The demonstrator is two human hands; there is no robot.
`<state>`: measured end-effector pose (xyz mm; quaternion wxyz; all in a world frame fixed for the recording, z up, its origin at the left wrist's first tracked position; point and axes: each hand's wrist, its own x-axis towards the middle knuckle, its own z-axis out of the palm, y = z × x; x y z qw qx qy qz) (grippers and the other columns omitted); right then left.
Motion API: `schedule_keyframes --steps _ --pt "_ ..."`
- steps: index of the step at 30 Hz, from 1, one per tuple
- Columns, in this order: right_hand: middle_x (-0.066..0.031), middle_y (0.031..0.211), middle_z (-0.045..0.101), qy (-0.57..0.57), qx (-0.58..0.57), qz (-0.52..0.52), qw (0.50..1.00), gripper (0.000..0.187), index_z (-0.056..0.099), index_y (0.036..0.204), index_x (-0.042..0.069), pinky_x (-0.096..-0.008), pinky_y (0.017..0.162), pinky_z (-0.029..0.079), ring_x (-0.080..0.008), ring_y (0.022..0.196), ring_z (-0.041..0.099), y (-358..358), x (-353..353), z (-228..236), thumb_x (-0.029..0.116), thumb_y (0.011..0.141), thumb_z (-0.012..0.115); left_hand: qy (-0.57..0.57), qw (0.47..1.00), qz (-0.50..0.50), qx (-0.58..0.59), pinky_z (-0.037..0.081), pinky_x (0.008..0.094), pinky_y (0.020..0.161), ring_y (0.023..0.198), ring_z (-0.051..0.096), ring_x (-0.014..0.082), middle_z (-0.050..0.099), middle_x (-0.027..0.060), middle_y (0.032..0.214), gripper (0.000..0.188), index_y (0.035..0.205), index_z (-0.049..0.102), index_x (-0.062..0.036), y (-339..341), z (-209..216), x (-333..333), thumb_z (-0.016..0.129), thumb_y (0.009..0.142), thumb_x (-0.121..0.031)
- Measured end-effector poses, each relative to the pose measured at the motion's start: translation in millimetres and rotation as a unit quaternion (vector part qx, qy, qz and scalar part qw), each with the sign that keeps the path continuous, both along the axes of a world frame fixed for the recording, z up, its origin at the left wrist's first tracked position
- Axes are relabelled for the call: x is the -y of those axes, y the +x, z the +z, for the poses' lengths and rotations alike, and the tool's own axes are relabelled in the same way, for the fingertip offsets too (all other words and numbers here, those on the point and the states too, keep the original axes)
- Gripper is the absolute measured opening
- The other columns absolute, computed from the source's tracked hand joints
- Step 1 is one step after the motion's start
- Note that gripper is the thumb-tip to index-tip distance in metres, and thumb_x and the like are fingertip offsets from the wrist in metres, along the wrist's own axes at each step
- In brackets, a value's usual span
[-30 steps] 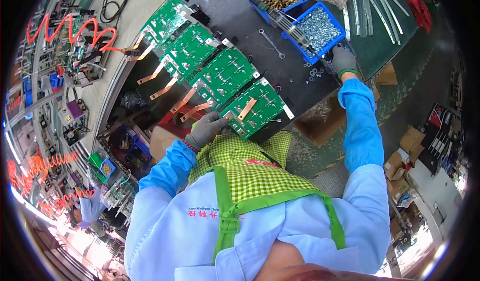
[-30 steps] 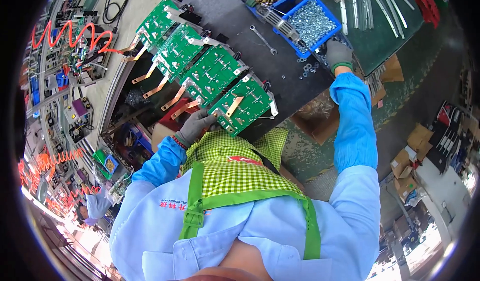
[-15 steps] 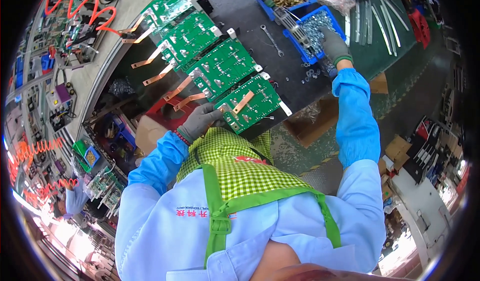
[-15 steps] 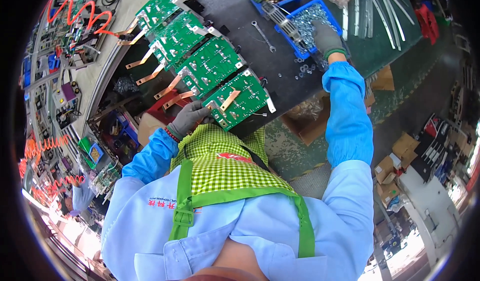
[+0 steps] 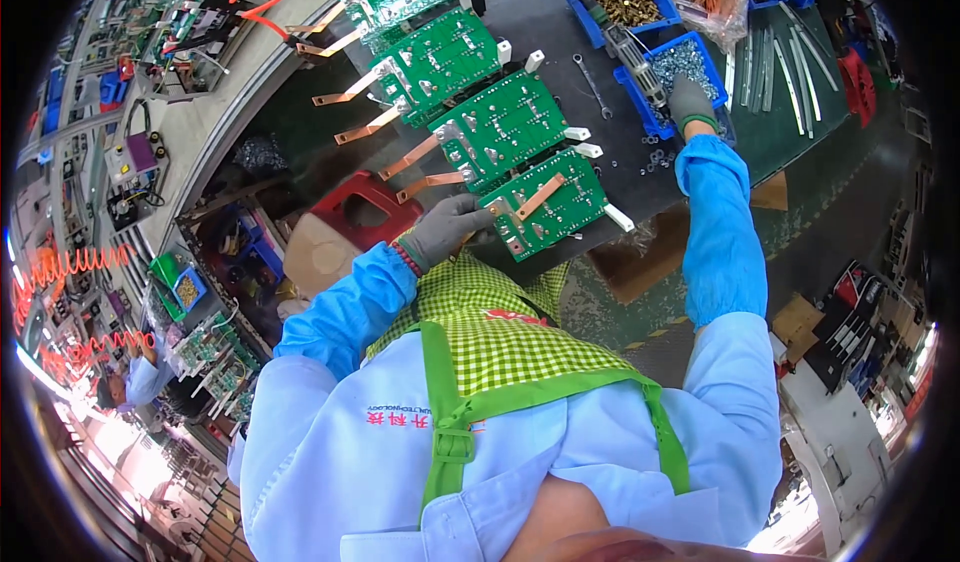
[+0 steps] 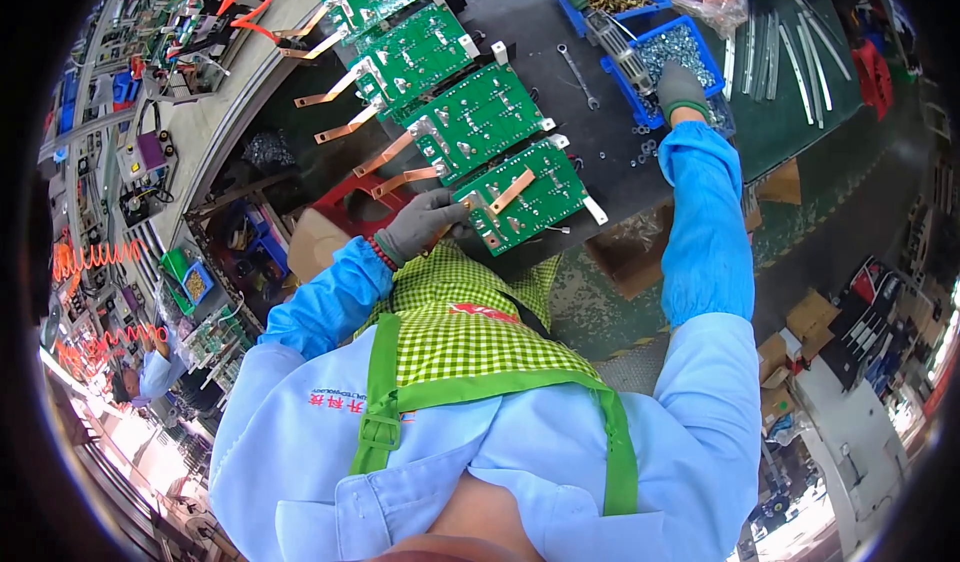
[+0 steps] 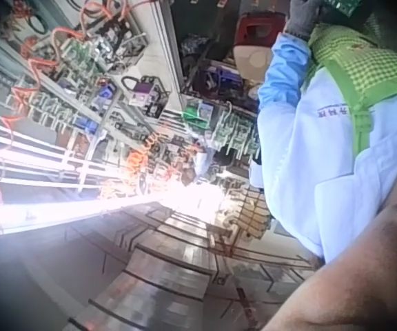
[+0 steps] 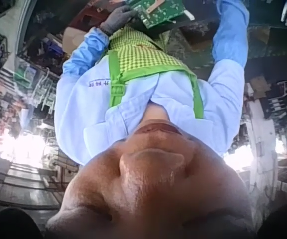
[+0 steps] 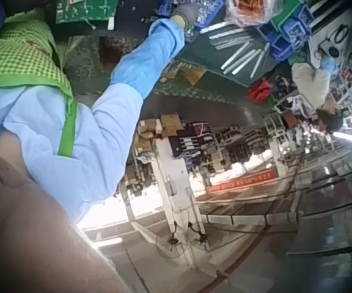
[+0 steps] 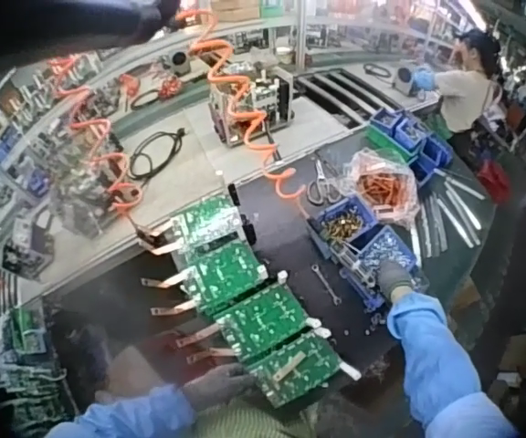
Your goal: Assembling electronic components and screws onto green circuit boards using an electric screwdriver.
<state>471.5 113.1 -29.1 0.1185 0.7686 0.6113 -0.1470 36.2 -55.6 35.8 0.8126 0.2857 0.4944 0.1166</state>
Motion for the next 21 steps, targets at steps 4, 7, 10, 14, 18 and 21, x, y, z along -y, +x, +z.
schedule_keyframes --steps 4,7,10,14,18,21 --pt "-0.0263 0.099 0.06 0.046 0.004 0.043 0.998 0.024 0.059 0.098 0.001 -0.0492 0.083 0.044 -0.0413 0.095 0.058 14 6 -11 0.012 0.085 0.042 0.035 0.999 -0.022 -0.016 0.046 0.0237 0.063 0.069 0.057 0.0106 0.06 0.005 0.083 0.024 0.096 0.057 0.0025 -2 -14 6 0.06 0.087 -0.019" --pt "-0.0213 0.105 0.061 -0.001 0.041 0.021 0.999 0.029 0.062 0.101 0.003 -0.0459 0.085 0.046 -0.0382 0.098 0.058 5 2 -3 0.013 0.085 0.04 0.066 0.996 -0.042 -0.032 0.046 0.024 0.062 0.07 0.056 0.0102 0.06 0.0051 0.082 0.024 0.095 0.057 0.0025 -1 -18 7 0.06 0.087 -0.02" --pt "-0.0206 0.103 0.062 0.056 0.022 0.028 0.998 0.029 0.062 0.103 0.006 -0.0461 0.083 0.046 -0.0385 0.096 0.058 18 8 -4 0.017 0.084 0.044 -0.007 1.0 0.006 0.02 0.05 0.0244 0.064 0.069 0.058 0.0103 0.059 0.0053 0.079 0.021 0.093 0.057 0.0023 4 -11 9 0.061 0.086 -0.017" --pt "-0.0197 0.098 0.063 0.122 -0.018 -0.025 0.992 0.028 0.062 0.102 0.01 -0.0458 0.08 0.047 -0.0388 0.092 0.059 49 21 21 0.024 0.08 0.054 0.031 0.999 -0.027 0.0 0.051 0.026 0.066 0.069 0.059 0.012 0.058 0.005 0.077 0.018 0.088 0.057 0.0023 5 -11 7 0.059 0.086 -0.015" --pt "-0.017 0.09 0.065 0.302 -0.048 0.044 0.951 0.021 0.063 0.1 0.01 -0.0404 0.066 0.05 -0.0333 0.076 0.063 -2 47 114 0.022 0.083 0.058 0.069 0.995 -0.047 0.054 0.053 0.0294 0.069 0.069 0.058 0.0137 0.057 0.0061 0.076 0.016 0.085 0.056 0.0022 -8 -28 6 0.061 0.085 -0.013" --pt "-0.0093 0.081 0.064 0.313 -0.31 -0.061 0.896 0.024 0.061 0.104 0.002 -0.0291 0.058 0.048 -0.0164 0.064 0.06 -112 106 184 0.016 0.084 0.06 -0.009 0.998 0.011 0.061 0.055 0.0306 0.07 0.07 0.058 0.0143 0.057 0.0069 0.076 0.016 0.086 0.056 0.0015 -10 -15 2 0.062 0.084 -0.013"
